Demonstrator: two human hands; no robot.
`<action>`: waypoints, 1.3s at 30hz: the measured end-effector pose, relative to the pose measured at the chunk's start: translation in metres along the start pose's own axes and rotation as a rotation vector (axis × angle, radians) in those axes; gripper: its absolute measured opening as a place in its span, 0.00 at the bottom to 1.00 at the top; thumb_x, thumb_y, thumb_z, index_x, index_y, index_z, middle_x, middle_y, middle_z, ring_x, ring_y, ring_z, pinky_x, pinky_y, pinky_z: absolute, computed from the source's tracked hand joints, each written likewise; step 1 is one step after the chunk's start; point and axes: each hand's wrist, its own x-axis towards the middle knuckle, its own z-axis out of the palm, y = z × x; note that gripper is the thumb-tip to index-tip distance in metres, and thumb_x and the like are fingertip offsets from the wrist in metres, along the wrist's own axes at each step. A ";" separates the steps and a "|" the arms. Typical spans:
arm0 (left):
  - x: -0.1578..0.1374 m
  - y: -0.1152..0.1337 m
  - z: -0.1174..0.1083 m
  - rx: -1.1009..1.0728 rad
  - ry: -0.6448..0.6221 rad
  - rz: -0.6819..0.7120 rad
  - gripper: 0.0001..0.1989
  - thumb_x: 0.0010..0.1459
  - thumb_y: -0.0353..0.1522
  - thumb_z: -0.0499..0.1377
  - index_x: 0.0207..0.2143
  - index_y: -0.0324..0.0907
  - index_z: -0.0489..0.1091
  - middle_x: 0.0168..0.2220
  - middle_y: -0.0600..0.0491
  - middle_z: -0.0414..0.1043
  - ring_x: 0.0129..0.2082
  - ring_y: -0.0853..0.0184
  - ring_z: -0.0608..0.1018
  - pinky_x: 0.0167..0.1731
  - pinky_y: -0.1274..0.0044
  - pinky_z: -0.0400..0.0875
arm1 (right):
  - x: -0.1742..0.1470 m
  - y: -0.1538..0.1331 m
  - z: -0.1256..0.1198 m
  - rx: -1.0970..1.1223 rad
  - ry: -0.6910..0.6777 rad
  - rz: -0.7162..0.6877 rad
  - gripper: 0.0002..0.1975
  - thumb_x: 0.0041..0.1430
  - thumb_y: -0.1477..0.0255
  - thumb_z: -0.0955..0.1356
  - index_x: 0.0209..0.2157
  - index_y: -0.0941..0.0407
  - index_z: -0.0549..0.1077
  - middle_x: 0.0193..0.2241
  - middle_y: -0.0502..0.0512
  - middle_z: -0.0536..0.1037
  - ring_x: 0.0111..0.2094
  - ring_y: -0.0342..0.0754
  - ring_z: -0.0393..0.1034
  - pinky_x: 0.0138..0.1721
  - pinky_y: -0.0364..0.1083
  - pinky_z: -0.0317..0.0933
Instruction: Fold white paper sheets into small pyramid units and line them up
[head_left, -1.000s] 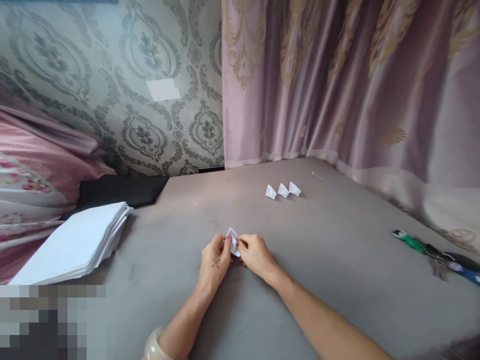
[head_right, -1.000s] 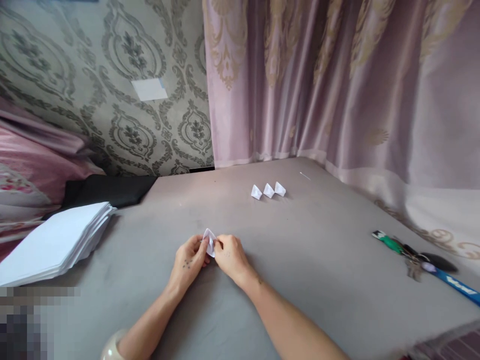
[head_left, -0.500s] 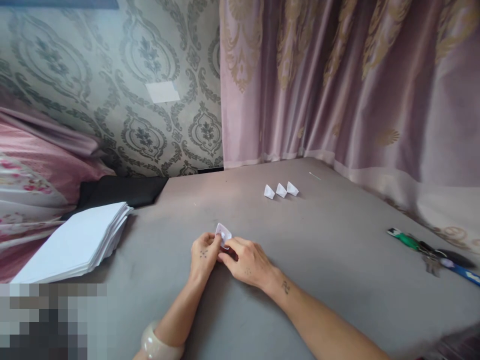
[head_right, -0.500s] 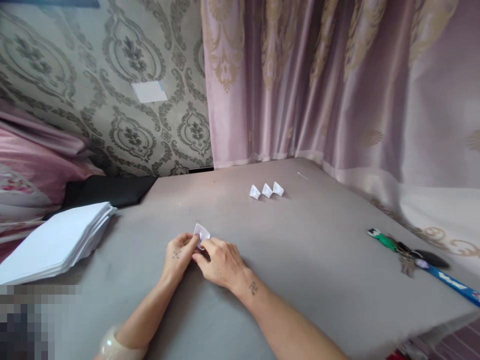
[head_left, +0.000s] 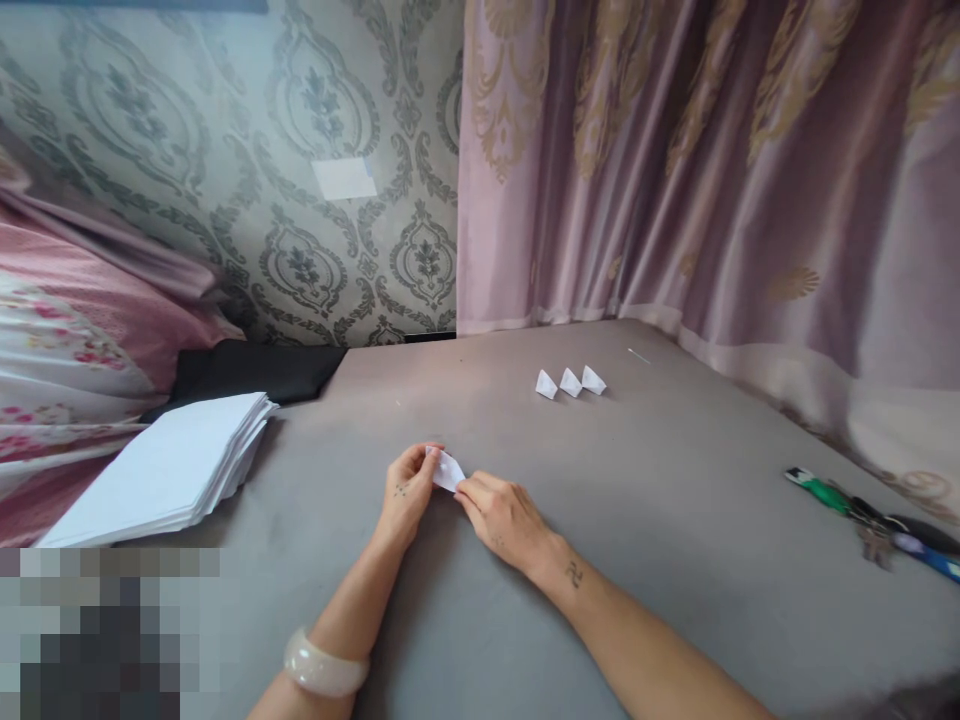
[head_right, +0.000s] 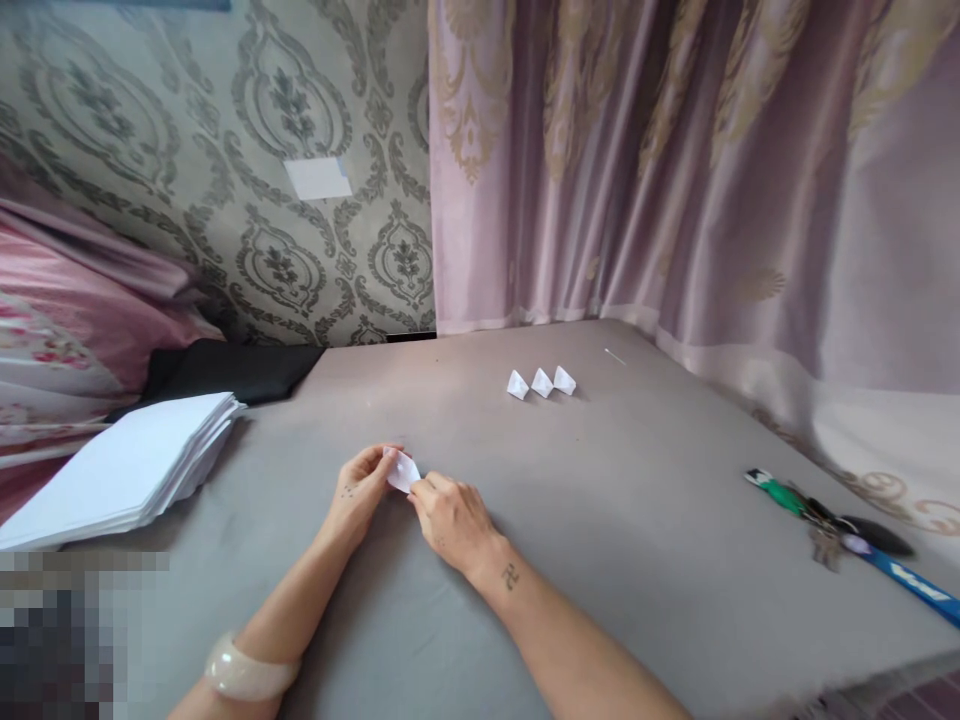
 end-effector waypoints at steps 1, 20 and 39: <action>0.001 -0.001 -0.001 -0.021 0.007 -0.022 0.21 0.45 0.45 0.63 0.34 0.36 0.71 0.26 0.53 0.72 0.23 0.71 0.71 0.23 0.81 0.64 | 0.000 -0.001 0.000 -0.011 -0.013 0.001 0.10 0.65 0.71 0.60 0.36 0.53 0.72 0.32 0.52 0.76 0.32 0.44 0.71 0.31 0.41 0.56; 0.004 -0.001 0.001 -0.129 0.020 -0.194 0.19 0.45 0.33 0.67 0.38 0.35 0.68 0.33 0.47 0.73 0.30 0.69 0.77 0.33 0.76 0.74 | 0.060 0.123 -0.020 -0.106 0.074 0.435 0.14 0.65 0.75 0.57 0.40 0.59 0.73 0.38 0.59 0.77 0.41 0.46 0.70 0.40 0.41 0.55; 0.005 -0.005 0.000 -0.023 -0.044 -0.143 0.21 0.43 0.37 0.64 0.38 0.35 0.68 0.31 0.49 0.73 0.29 0.70 0.76 0.30 0.78 0.72 | 0.075 0.138 -0.022 -0.014 0.118 0.478 0.19 0.62 0.77 0.58 0.54 0.60 0.65 0.43 0.61 0.76 0.45 0.47 0.69 0.45 0.43 0.57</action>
